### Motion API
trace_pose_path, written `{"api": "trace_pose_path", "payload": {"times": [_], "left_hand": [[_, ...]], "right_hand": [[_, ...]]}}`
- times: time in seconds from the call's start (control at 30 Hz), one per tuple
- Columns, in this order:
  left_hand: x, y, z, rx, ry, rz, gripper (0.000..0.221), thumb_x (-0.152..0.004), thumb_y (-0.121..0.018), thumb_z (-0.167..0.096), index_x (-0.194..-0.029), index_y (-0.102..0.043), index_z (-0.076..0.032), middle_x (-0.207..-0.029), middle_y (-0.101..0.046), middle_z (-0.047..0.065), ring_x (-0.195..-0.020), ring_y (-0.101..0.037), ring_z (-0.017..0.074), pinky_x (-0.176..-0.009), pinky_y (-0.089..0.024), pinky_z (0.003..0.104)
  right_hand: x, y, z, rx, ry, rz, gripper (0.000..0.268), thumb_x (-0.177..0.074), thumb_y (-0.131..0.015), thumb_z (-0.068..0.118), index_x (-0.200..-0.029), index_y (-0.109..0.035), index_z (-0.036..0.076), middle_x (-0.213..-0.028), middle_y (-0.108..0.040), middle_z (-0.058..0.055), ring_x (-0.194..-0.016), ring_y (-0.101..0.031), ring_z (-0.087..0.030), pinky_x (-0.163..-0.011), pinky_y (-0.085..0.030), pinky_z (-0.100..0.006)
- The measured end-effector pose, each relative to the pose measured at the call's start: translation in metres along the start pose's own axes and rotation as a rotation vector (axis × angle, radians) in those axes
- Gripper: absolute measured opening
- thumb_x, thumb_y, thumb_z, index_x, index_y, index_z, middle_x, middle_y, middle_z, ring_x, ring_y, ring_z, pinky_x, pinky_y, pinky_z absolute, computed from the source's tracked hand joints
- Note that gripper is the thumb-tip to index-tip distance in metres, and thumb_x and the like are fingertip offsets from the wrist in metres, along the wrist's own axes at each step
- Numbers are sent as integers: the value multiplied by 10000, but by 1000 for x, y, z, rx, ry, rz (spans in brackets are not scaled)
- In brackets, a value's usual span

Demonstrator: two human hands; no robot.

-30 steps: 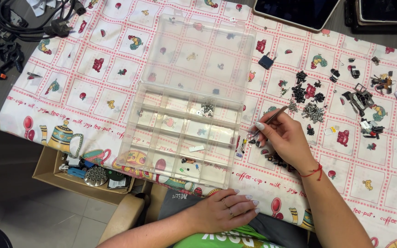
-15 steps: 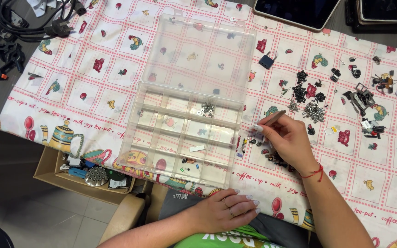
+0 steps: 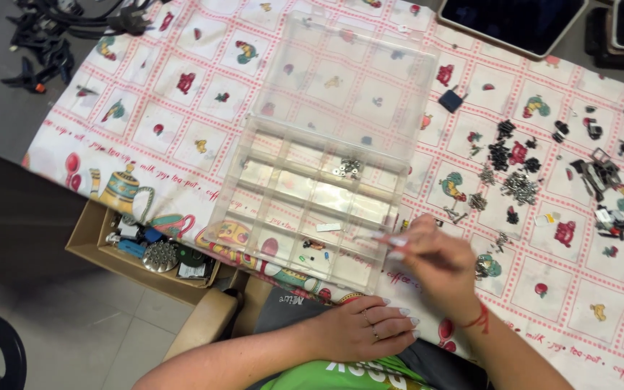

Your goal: Sorting small electronic or mechanical components into a compartmented plastic organizer box using tweezers.

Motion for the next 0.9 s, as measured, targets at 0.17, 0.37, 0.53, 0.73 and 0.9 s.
{"api": "trace_pose_path", "payload": {"times": [0.17, 0.37, 0.53, 0.73, 0.9], "left_hand": [[-1, 2, 0, 36, -12, -75, 160, -1071, -585, -65, -1159, -713, -100, -1196, -713, 67, -1061, -670, 224, -998, -546, 366], [3, -5, -1, 5, -14, -80, 168, -1047, -605, -49, -1149, -717, -122, -1136, -714, 35, -988, -663, 214, -920, -536, 348], [1, -3, -1, -31, -19, -70, 179, -1049, -580, -60, -1149, -712, -126, -1142, -701, 39, -975, -647, 207, -956, -539, 345], [3, -5, 0, 15, -19, -73, 172, -1066, -582, -73, -1157, -719, -122, -1176, -702, 50, -1054, -675, 214, -1022, -536, 368], [2, -3, 0, 0, 1, -58, 152, -1087, -581, -128, -1155, -716, -143, -1265, -703, 29, -1091, -663, 188, -985, -546, 340]], "right_hand": [[3, -41, 19, 192, 123, 203, 54, -951, -697, 72, -980, -724, 109, -1110, -790, -47, -812, -700, -110, -806, -479, -290], [7, -53, 27, 393, 315, 287, 96, -996, -573, 52, -981, -667, 57, -1158, -773, -121, -842, -711, -190, -761, -436, -364], [4, -51, 32, 428, 316, 297, 68, -970, -621, 16, -965, -689, 19, -1164, -761, -94, -719, -615, -210, -728, -470, -355], [5, -40, 25, 303, 198, 254, 90, -952, -656, 24, -1033, -692, 5, -1153, -757, -161, -958, -787, -264, -813, -596, -368], [9, 1, 2, -24, -47, -52, 181, -952, -639, -49, -1105, -583, 29, -1071, -739, -203, -1125, -754, -390, -1046, -645, -510]]}}
Point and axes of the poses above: each hand's wrist, its own x-axis away from the middle knuckle, its own y-axis out of the back of the hand, z = x × y, the point moved 8 cm from there along -x, towards the middle knuckle
